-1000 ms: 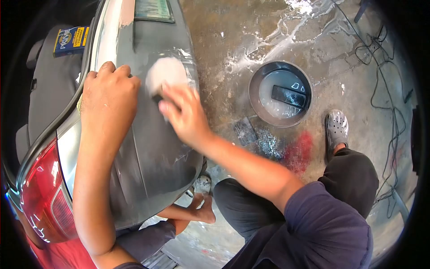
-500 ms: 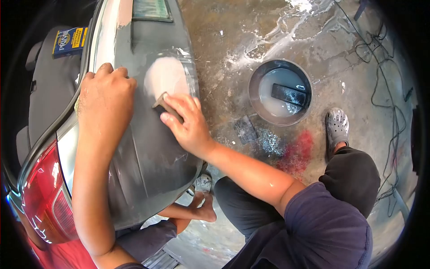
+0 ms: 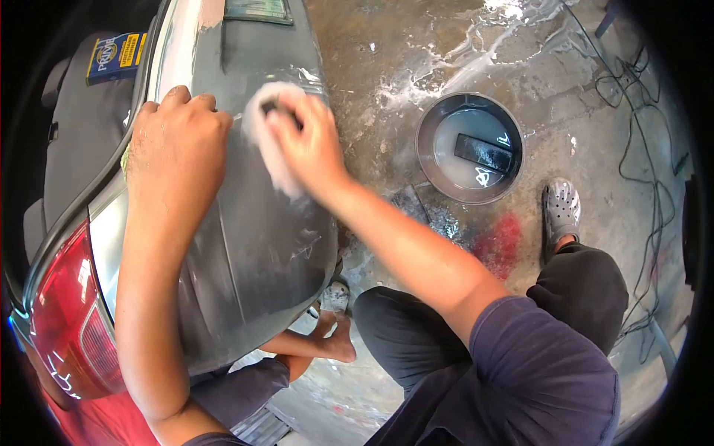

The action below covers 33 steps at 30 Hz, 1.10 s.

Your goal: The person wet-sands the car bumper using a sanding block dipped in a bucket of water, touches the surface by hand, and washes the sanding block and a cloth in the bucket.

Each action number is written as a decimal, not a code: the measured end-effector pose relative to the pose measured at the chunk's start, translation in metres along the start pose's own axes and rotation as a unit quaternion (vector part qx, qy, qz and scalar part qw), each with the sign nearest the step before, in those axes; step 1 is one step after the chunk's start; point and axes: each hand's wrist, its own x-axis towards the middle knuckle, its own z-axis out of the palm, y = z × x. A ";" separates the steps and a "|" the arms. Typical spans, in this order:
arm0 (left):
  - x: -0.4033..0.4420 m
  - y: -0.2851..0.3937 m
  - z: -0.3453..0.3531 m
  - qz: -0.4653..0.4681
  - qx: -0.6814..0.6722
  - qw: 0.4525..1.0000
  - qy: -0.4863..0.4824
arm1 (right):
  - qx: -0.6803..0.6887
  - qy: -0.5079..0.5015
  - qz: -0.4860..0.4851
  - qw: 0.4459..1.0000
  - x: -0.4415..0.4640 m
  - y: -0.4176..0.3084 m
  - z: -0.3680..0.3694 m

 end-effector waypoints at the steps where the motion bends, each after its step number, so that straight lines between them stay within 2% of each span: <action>1: 0.000 0.001 0.000 -0.002 0.003 1.000 -0.004 | 0.023 0.032 0.052 0.998 0.024 0.011 0.009; 3: 0.002 0.002 -0.002 -0.002 0.007 1.000 -0.008 | 0.027 0.037 0.094 0.994 0.048 0.018 0.013; 6: 0.003 -0.001 0.001 -0.004 0.007 1.000 -0.006 | -0.026 -0.015 -0.021 0.999 -0.014 -0.006 -0.005; 8: 0.001 -0.001 0.002 0.000 0.005 1.000 0.002 | -0.011 0.012 -0.062 0.998 -0.060 -0.022 -0.011; 11: 0.001 0.002 0.000 0.000 -0.008 1.000 0.016 | -0.018 0.020 -0.103 0.994 -0.035 -0.005 -0.005; 14: 0.001 0.001 0.000 0.001 0.009 1.000 -0.009 | 0.021 0.047 -0.011 0.999 0.041 0.023 0.016; 17: 0.001 0.003 -0.002 -0.002 -0.005 1.000 0.004 | -0.005 0.037 -0.007 0.999 0.038 0.015 0.012; 18: 0.002 0.002 -0.002 -0.003 -0.001 1.000 0.005 | 0.020 0.018 -0.028 0.999 0.010 0.005 0.004; 20: 0.002 0.002 0.001 -0.003 0.002 1.000 0.001 | -0.019 0.006 -0.101 0.995 -0.057 -0.009 -0.008; 21: 0.002 0.002 0.001 -0.001 0.003 1.000 0.004 | 0.001 -0.012 -0.051 0.999 -0.078 -0.020 -0.015; 23: 0.001 0.003 0.001 0.003 0.005 1.000 0.008 | -0.012 -0.011 -0.114 0.993 -0.060 -0.009 -0.014; 25: 0.000 0.004 0.001 0.007 0.006 1.000 0.005 | -0.024 0.004 -0.079 0.997 -0.012 0.009 -0.002; 26: 0.001 0.005 0.000 0.007 0.007 1.000 0.006 | 0.015 0.007 -0.036 0.999 0.017 0.017 0.004; 29: 0.001 0.005 -0.001 0.003 -0.006 1.000 0.008 | -0.025 0.032 -0.047 0.998 0.044 0.019 0.005; 30: 0.002 0.004 -0.002 0.002 -0.007 1.000 0.005 | -0.020 0.031 -0.037 0.999 0.023 0.014 0.005; 31: 0.002 0.003 -0.001 0.000 -0.006 1.000 0.002 | -0.034 0.027 -0.098 0.994 -0.006 0.015 0.001; 33: 0.002 0.003 0.001 0.002 -0.011 1.000 0.002 | -0.019 -0.006 -0.085 0.996 -0.070 -0.011 -0.016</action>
